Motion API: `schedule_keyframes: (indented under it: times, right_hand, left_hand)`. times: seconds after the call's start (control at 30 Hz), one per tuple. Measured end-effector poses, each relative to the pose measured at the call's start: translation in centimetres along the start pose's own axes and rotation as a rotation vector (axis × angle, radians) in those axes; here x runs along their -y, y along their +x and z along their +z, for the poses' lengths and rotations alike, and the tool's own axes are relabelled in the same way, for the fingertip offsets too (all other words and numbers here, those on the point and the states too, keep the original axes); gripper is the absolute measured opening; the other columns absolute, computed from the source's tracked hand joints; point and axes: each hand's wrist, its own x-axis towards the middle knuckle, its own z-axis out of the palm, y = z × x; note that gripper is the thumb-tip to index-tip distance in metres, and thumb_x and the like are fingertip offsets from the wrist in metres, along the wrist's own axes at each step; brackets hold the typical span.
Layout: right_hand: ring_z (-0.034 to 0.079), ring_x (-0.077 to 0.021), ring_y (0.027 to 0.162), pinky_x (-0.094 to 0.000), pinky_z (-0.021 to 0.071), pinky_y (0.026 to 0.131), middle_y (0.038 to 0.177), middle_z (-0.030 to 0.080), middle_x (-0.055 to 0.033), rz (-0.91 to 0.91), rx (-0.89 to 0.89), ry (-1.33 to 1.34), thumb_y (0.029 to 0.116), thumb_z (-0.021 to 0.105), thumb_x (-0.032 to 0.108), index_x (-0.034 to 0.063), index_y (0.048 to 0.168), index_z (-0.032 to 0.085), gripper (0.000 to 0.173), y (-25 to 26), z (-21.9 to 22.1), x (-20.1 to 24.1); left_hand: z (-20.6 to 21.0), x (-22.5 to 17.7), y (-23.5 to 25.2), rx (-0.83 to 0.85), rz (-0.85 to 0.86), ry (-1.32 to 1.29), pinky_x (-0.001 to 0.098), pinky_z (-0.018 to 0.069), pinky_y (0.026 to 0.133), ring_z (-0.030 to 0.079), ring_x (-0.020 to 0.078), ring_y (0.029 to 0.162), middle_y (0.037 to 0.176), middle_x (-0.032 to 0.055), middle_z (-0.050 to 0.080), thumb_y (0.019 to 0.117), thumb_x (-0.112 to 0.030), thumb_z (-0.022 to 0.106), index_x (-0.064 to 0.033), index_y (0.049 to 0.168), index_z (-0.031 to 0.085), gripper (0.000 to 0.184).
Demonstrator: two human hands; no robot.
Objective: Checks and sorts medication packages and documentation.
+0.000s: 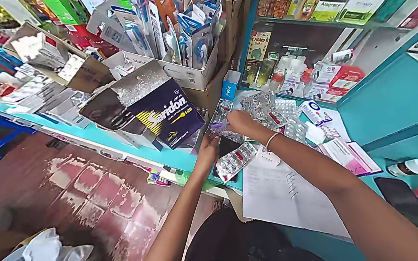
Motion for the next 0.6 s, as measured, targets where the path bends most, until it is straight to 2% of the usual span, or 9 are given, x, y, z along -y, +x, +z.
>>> schedule_keyframes:
  times: [0.13, 0.2, 0.27, 0.33, 0.37, 0.4, 0.47, 0.53, 0.6]
  right_hand:
    - [0.066, -0.0434, 0.089, -0.0623, 0.0515, 0.077, 0.093, 0.067, -0.0271, -0.033, 0.023, 0.257, 0.0948, 0.073, 0.02, -0.0071, 0.096, 0.069, 0.028, 0.4, -1.2, -2.1]
    - [0.061, -0.0319, 0.073, -0.0525, 0.048, 0.069, 0.078, 0.063, -0.0193, -0.191, -0.004, 0.385, 0.095, 0.07, 0.017, -0.005, 0.088, 0.068, 0.023, 2.0, -0.4, -4.5]
    - [0.054, -0.0219, 0.065, -0.0431, 0.0441, 0.063, 0.071, 0.057, -0.012, -0.302, -0.018, 0.474, 0.0977, 0.066, 0.015, -0.0023, 0.088, 0.066, 0.02, 1.8, -1.0, -5.2]
    - [0.055, -0.0214, 0.067, -0.0416, 0.0453, 0.066, 0.074, 0.06, -0.0126, -0.387, -0.062, 0.481, 0.0983, 0.064, 0.01, -0.0038, 0.093, 0.068, 0.016, 0.1, -2.4, -4.1]
    - [0.059, -0.0222, 0.07, -0.0423, 0.049, 0.068, 0.077, 0.064, -0.0142, -0.433, -0.105, 0.476, 0.0966, 0.066, 0.008, -0.0047, 0.094, 0.07, 0.014, -0.8, -2.6, -3.4]
    - [0.061, -0.0205, 0.07, -0.0399, 0.0509, 0.068, 0.079, 0.066, -0.013, -0.477, -0.148, 0.459, 0.0956, 0.068, 0.01, -0.0033, 0.091, 0.071, 0.014, -1.7, -2.6, -2.7]
    - [0.062, -0.0189, 0.073, -0.0381, 0.0518, 0.07, 0.084, 0.068, -0.0117, -0.48, -0.156, 0.426, 0.0982, 0.065, 0.013, -0.0012, 0.094, 0.073, 0.016, -3.3, -2.7, -1.7]
    - [0.065, -0.0206, 0.08, -0.0415, 0.053, 0.076, 0.092, 0.071, -0.0116, -0.401, -0.124, 0.401, 0.1007, 0.061, 0.013, 0.0017, 0.104, 0.075, 0.018, -4.9, -3.1, -1.0]
    - [0.065, -0.0221, 0.082, -0.043, 0.0531, 0.077, 0.096, 0.072, -0.0121, -0.35, -0.159, 0.426, 0.0995, 0.062, 0.012, 0.0023, 0.108, 0.075, 0.018, -6.3, -3.2, -0.6]
  left_hand:
    - [0.2, -0.1, 0.0, -0.049, -0.008, -0.016, 0.0202, 0.035, 0.046, 0.045, 0.0035, 0.057, 0.128, 0.0108, 0.06, 0.1086, -0.018, 0.047, -0.0062, 0.157, 0.024, 0.055]
    - [0.2, -0.1, 0.4, -0.058, 0.013, -0.021, 0.0205, 0.0353, 0.046, 0.044, 0.0038, 0.055, 0.121, 0.0108, 0.061, 0.1079, -0.022, 0.05, -0.0045, 0.156, 0.026, 0.057]
    - [0.3, -0.5, 0.7, -0.013, 0.041, -0.03, 0.0189, 0.0339, 0.043, 0.041, 0.0023, 0.051, 0.111, 0.0091, 0.064, 0.1079, -0.03, 0.051, -0.0033, 0.152, 0.033, 0.055]
    - [0.5, -1.4, 0.4, 0.072, 0.03, -0.08, 0.0168, 0.0305, 0.042, 0.039, 0.0, 0.048, 0.107, 0.0067, 0.068, 0.1086, -0.037, 0.048, -0.0054, 0.145, 0.044, 0.048]
    - [0.7, -1.9, 0.1, 0.094, 0.014, -0.134, 0.0159, 0.0308, 0.04, 0.039, -0.0002, 0.047, 0.096, 0.0042, 0.067, 0.1089, -0.039, 0.045, -0.0064, 0.135, 0.05, 0.042]
    - [0.8, -2.4, -0.3, 0.096, -0.013, -0.194, 0.0157, 0.0338, 0.04, 0.042, 0.0003, 0.046, 0.081, 0.0014, 0.064, 0.1088, -0.042, 0.042, -0.0083, 0.121, 0.053, 0.038]
    - [0.9, -3.4, -1.2, 0.064, -0.065, -0.303, 0.0172, 0.041, 0.044, 0.053, 0.0032, 0.05, 0.075, 0.0024, 0.067, 0.1086, -0.044, 0.039, -0.0099, 0.113, 0.058, 0.039]
    - [1.0, -3.2, -1.7, 0.041, -0.068, -0.383, 0.0174, 0.0442, 0.044, 0.057, 0.005, 0.051, 0.078, 0.0059, 0.069, 0.1097, -0.031, 0.043, -0.0065, 0.115, 0.058, 0.029]
    - [1.4, -2.7, -2.3, -0.001, -0.033, -0.446, 0.0173, 0.0437, 0.042, 0.056, 0.0054, 0.048, 0.074, 0.0083, 0.069, 0.1074, -0.013, 0.044, -0.0016, 0.109, 0.056, 0.017]
